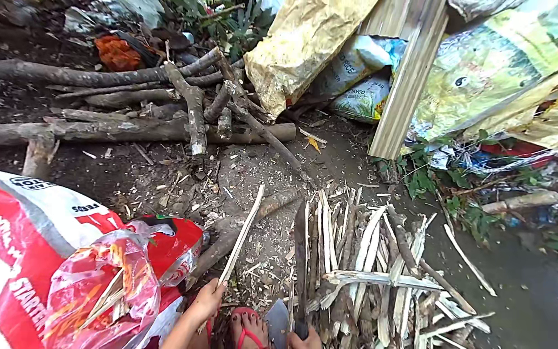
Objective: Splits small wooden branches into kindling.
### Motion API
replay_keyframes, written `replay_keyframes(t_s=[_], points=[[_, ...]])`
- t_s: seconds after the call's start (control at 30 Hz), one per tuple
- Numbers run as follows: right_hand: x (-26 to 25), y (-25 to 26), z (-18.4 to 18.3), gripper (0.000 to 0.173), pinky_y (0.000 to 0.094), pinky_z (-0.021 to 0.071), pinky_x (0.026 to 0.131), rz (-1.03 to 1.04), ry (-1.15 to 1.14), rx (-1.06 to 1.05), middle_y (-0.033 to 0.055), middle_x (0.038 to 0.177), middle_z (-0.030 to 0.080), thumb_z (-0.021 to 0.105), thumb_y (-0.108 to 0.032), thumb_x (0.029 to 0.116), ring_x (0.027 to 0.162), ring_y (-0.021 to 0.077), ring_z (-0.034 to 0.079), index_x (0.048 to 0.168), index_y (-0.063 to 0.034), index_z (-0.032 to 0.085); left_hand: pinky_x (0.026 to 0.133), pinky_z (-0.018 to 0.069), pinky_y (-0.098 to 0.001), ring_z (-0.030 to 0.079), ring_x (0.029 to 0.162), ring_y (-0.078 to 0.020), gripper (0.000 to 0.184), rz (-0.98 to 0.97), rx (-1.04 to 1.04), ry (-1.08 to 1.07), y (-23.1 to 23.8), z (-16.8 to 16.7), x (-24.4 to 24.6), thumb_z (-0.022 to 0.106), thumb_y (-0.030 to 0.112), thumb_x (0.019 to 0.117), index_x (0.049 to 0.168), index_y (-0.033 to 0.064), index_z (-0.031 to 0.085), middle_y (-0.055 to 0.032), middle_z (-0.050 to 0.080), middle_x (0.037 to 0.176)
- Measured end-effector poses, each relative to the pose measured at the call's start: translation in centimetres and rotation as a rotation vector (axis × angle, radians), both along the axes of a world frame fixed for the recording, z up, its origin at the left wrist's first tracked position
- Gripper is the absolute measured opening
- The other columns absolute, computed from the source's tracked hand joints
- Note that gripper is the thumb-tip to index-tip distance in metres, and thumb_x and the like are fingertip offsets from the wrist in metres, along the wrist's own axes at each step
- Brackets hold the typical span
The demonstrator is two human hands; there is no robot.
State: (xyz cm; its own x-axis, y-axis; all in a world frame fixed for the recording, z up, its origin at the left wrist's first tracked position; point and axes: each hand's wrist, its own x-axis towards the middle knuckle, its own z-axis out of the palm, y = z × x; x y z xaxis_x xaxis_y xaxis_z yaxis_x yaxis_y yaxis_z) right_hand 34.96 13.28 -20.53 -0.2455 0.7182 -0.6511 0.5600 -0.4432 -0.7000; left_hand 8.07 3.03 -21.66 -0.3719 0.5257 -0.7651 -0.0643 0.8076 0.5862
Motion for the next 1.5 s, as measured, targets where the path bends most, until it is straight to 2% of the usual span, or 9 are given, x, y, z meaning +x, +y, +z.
replay_keyframes(t_s=[0.17,0.47,0.67,0.97,1.07,1.13,1.23,1.37,1.5], points=[[-3.6,0.1,1.1,0.032,0.0318,0.0573,0.059,0.044,0.131,0.013,0.0099,0.071,0.063,0.065,0.004,0.0867,0.055,0.0140,0.062,0.117,0.0106,0.055,0.063,0.0518,-0.0348,0.056,0.062,-0.0184,0.045,0.015,0.009,-0.091,1.4,0.2,-0.4,0.032,0.037,0.1145,0.135,0.0011,0.050,-0.0101,0.055,0.083],[-7.0,0.0,-2.4,0.031,0.0370,0.0565,0.060,0.189,0.026,-0.050,0.0111,0.071,0.063,0.068,-0.001,0.0859,0.056,0.0179,0.062,0.114,0.0071,0.057,0.103,0.0480,-0.0582,0.063,0.120,-0.0425,0.059,-0.148,-0.116,0.173,5.0,2.5,-1.9,0.048,0.044,0.1091,0.147,-0.0008,0.043,-0.0304,0.062,0.128],[-7.1,2.6,5.1,0.028,0.0335,0.0562,0.054,0.068,0.191,0.085,0.0096,0.066,0.061,0.065,0.004,0.0856,0.052,0.0161,0.060,0.111,0.0094,0.055,0.107,0.0465,-0.0562,0.061,0.125,-0.0406,0.054,-0.220,-0.128,0.194,4.8,2.1,-3.4,0.057,0.037,0.1065,0.142,-0.0039,0.051,-0.0290,0.061,0.133],[-13.0,14.5,25.1,0.018,0.0314,0.0645,0.063,-0.088,1.201,1.125,-0.0038,0.070,0.071,0.066,0.000,0.0880,0.060,0.0119,0.070,0.097,-0.0140,0.061,0.106,0.0485,-0.0570,0.062,0.125,-0.0402,0.046,-0.272,-0.198,0.265,4.9,2.2,-3.4,0.056,0.025,0.1057,0.142,-0.0020,0.052,-0.0274,0.063,0.133],[-14.7,11.4,16.5,0.009,0.0295,0.0635,0.064,-0.150,0.759,1.009,0.0031,0.067,0.069,0.067,-0.003,0.0850,0.062,0.0121,0.070,0.092,-0.0001,0.061,0.106,0.0483,-0.0577,0.062,0.126,-0.0406,0.046,-0.290,-0.222,0.293,5.0,2.5,-3.8,0.055,0.027,0.1064,0.142,-0.0026,0.052,-0.0277,0.062,0.133],[-13.9,7.7,6.5,0.043,0.0468,0.0576,0.090,0.095,0.074,0.505,0.0255,0.100,0.069,0.073,-0.012,0.0914,0.093,0.0319,0.070,0.123,0.0129,0.060,0.106,0.0485,-0.0586,0.062,0.126,-0.0413,0.047,-0.298,-0.241,0.314,4.8,2.5,-3.7,0.055,0.028,0.1066,0.142,-0.0018,0.052,-0.0276,0.062,0.134],[-13.8,7.0,-2.8,0.054,0.0590,0.0504,0.103,0.387,-0.378,0.046,0.0273,0.126,0.066,0.074,-0.025,0.0932,0.119,0.0402,0.065,0.138,0.0024,0.058,0.104,0.0503,-0.0594,0.063,0.125,-0.0423,0.049,-0.305,-0.264,0.364,4.8,2.1,-3.4,0.055,0.031,0.1067,0.145,0.0015,0.049,-0.0265,0.063,0.134],[-12.5,7.1,-2.5,0.041,0.0361,0.0551,0.061,0.293,-0.175,-0.126,0.0129,0.083,0.061,0.073,-0.008,0.0920,0.062,0.0196,0.061,0.127,0.0039,0.055,0.103,0.0503,-0.0598,0.063,0.125,-0.0434,0.048,-0.338,-0.280,0.442,4.0,0.9,-3.4,0.052,0.031,0.1082,0.146,0.0010,0.048,-0.0273,0.063,0.133],[-11.3,8.9,-2.4,0.025,0.0295,0.0521,0.049,0.171,0.036,-0.342,0.0060,0.066,0.053,0.065,0.006,0.0927,0.048,0.0141,0.053,0.112,-0.0001,0.050,0.107,0.0484,-0.0575,0.062,0.126,-0.0426,0.049,-0.361,-0.203,0.404,4.1,-0.2,-4.4,0.055,0.030,0.1076,0.143,-0.0028,0.048,-0.0290,0.063,0.131]])
